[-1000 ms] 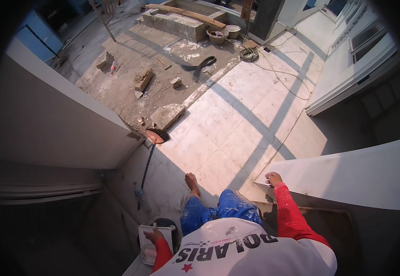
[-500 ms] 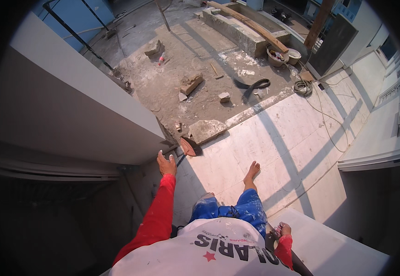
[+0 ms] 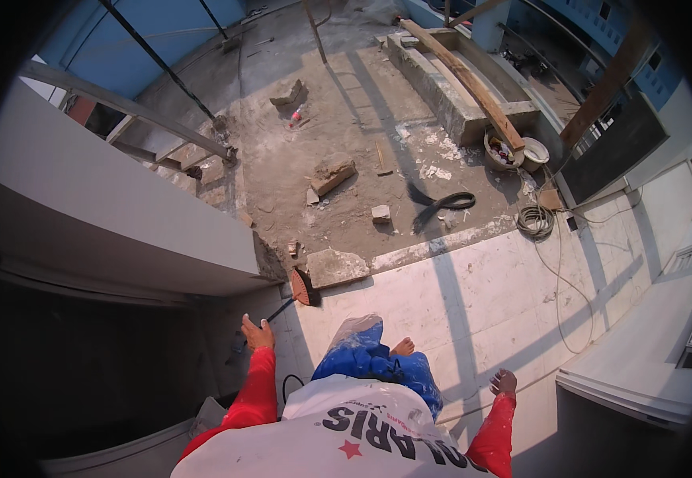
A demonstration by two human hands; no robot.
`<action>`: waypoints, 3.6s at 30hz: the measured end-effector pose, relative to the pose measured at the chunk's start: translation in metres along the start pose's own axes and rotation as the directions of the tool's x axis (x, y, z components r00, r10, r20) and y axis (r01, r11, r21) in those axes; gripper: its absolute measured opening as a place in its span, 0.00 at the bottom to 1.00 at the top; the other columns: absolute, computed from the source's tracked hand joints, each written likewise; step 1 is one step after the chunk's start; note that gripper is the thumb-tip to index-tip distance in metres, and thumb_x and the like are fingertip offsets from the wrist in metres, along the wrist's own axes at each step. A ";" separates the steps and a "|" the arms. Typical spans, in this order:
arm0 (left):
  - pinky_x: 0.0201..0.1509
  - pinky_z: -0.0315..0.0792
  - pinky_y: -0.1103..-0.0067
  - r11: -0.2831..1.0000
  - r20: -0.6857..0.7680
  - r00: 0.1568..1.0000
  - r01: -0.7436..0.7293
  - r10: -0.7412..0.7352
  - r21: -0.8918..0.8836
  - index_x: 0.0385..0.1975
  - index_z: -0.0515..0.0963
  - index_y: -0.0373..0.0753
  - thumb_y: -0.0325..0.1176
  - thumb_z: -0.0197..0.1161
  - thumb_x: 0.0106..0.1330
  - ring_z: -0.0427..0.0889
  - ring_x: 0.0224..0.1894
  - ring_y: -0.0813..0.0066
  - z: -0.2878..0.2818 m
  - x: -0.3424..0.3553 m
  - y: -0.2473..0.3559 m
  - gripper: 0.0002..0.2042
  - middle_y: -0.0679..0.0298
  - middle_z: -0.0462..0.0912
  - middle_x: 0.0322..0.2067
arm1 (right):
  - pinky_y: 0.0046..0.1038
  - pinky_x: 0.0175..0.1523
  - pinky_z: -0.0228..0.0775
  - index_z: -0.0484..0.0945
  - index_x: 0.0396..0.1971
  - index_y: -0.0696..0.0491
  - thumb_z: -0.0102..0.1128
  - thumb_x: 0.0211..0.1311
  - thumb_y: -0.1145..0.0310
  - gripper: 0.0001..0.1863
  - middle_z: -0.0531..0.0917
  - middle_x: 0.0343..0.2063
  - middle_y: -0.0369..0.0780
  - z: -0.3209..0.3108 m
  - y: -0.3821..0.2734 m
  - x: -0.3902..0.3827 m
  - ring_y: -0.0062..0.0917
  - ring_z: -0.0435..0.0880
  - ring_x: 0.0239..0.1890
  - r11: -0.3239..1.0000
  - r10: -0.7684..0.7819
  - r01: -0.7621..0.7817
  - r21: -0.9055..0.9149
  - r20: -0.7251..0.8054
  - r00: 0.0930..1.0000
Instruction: The person covers a bucket with a white cloth, walks through a construction site, picks up a rag, and then prepares a paint tray by pouring paint from a bucket and loading a roller and brush.
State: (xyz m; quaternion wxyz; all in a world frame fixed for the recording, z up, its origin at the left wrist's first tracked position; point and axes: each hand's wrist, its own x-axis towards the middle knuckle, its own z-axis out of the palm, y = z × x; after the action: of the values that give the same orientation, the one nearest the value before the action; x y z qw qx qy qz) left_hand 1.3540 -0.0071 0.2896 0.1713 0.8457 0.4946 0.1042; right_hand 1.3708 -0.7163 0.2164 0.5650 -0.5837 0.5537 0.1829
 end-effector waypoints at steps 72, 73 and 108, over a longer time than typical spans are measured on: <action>0.55 0.70 0.60 -0.419 -0.173 -0.696 0.591 -0.697 -0.689 0.67 0.47 0.34 0.37 0.61 0.61 0.72 0.54 0.44 0.212 -0.400 0.406 0.38 0.42 0.61 0.58 | 0.33 0.22 0.68 0.74 0.46 0.51 0.50 0.63 0.66 0.13 0.78 0.35 0.42 0.797 -0.427 0.007 0.32 0.80 0.24 -0.562 0.539 0.799 -0.216 0.637 0.551; 0.55 0.70 0.60 -0.375 -0.227 -0.724 0.567 -0.651 -0.733 0.67 0.47 0.34 0.38 0.62 0.61 0.72 0.54 0.44 0.210 -0.411 0.403 0.39 0.43 0.61 0.58 | 0.34 0.22 0.69 0.74 0.47 0.52 0.50 0.62 0.67 0.14 0.78 0.38 0.44 0.810 -0.383 -0.001 0.34 0.81 0.26 -0.616 0.623 0.779 -0.119 0.532 0.574; 0.57 0.68 0.57 -0.228 0.593 -0.317 -0.948 0.740 -0.222 0.69 0.41 0.38 0.43 0.57 0.63 0.69 0.55 0.37 0.338 -0.326 0.656 0.40 0.32 0.58 0.58 | 0.35 0.55 0.70 0.79 0.43 0.56 0.61 0.56 0.59 0.19 0.82 0.43 0.47 -0.030 0.110 -0.174 0.38 0.79 0.50 0.821 0.338 0.193 0.536 -0.731 0.593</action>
State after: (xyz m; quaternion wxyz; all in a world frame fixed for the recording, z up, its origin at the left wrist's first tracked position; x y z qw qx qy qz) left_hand 1.8366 -0.6515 0.2348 -0.0021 0.9063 -0.3984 -0.1408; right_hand 1.2091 -0.6386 0.3209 0.3920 -0.3830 0.7990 -0.2475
